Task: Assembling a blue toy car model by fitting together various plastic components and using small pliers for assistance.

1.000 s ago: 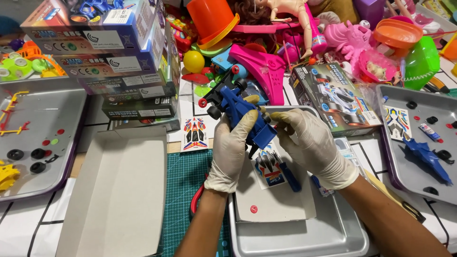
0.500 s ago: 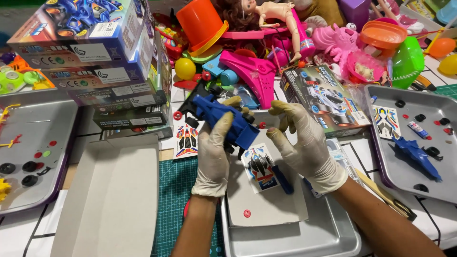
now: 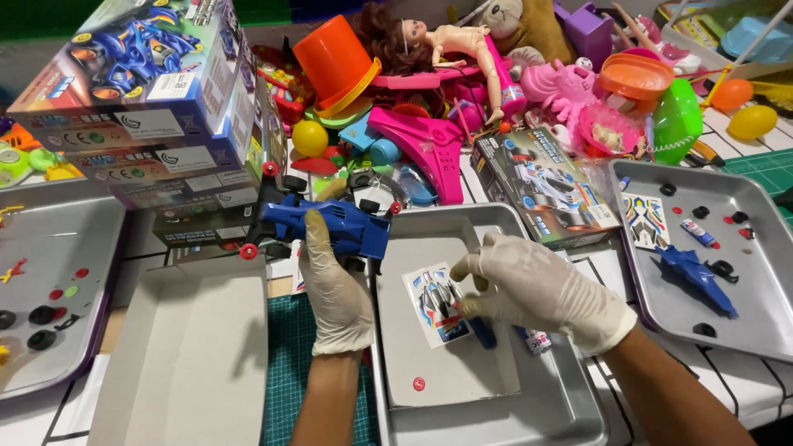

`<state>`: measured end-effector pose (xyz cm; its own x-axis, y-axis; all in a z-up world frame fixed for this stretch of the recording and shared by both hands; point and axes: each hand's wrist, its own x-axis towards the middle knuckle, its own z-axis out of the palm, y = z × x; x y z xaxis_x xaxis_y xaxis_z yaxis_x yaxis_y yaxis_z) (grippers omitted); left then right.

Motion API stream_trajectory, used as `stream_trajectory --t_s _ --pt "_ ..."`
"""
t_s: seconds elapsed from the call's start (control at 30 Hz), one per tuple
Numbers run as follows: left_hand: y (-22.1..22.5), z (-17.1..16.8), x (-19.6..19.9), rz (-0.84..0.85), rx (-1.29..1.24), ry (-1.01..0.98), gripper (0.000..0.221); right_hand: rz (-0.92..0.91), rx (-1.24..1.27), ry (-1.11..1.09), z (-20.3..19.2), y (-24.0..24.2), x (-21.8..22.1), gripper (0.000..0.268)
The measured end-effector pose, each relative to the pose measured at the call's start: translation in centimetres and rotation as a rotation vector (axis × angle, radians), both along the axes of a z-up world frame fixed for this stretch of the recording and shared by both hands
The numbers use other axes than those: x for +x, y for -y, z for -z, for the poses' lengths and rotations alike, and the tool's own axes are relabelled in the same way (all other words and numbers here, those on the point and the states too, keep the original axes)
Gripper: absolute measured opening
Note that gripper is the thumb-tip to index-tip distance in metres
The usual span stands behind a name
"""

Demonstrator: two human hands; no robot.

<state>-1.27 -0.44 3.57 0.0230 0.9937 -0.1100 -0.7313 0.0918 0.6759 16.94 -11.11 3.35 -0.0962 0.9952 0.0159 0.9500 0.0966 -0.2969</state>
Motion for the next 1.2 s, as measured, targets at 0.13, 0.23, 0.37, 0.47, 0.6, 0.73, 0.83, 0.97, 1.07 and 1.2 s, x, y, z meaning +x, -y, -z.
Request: stream_trajectory --t_s 0.13,0.23,0.37,0.47,0.6,0.73,0.83,0.97,1.07,1.2 --pt "-0.1 -0.7 -0.2 0.028 0.028 -0.083 0.049 0.167 -0.32 0.361 2.3 0.1 -2.3 0.06" --pt "-0.3 -1.5 -0.3 0.043 -0.038 -0.098 0.068 0.124 -0.284 0.407 4.6 0.2 -3.4 0.055" --pt "-0.6 -0.6 -0.3 0.066 -0.072 -0.217 0.056 0.184 -0.25 0.308 4.7 -0.2 -2.4 0.049" --pt "-4.6 8.1 0.2 0.065 -0.077 -0.39 0.056 0.237 -0.233 0.256 3.4 -1.9 -2.6 0.046" --pt "-3.9 7.5 0.8 0.062 -0.118 -0.521 0.067 0.25 -0.179 0.244 4.2 -4.4 -3.0 0.037" --pt "-5.5 10.9 0.7 0.079 -0.149 -0.41 0.058 0.264 -0.099 0.014 1.7 -2.8 -2.1 0.023" --pt "-4.4 7.9 0.6 0.064 -0.165 -0.27 0.058 0.142 -0.031 0.248 2.4 -1.3 -0.3 0.017" --pt "-2.4 2.9 0.1 0.072 -0.111 -0.136 0.055 -0.14 0.002 0.086 3.0 1.2 -0.8 0.025" --pt "-1.2 0.6 -0.2 0.105 -0.132 -0.194 0.048 -0.406 0.087 -0.049 3.5 1.8 -3.1 0.037" --pt "-0.5 -0.7 -0.5 0.156 -0.175 -0.25 0.046 -0.551 0.049 -0.032 3.7 1.3 -5.5 0.008"
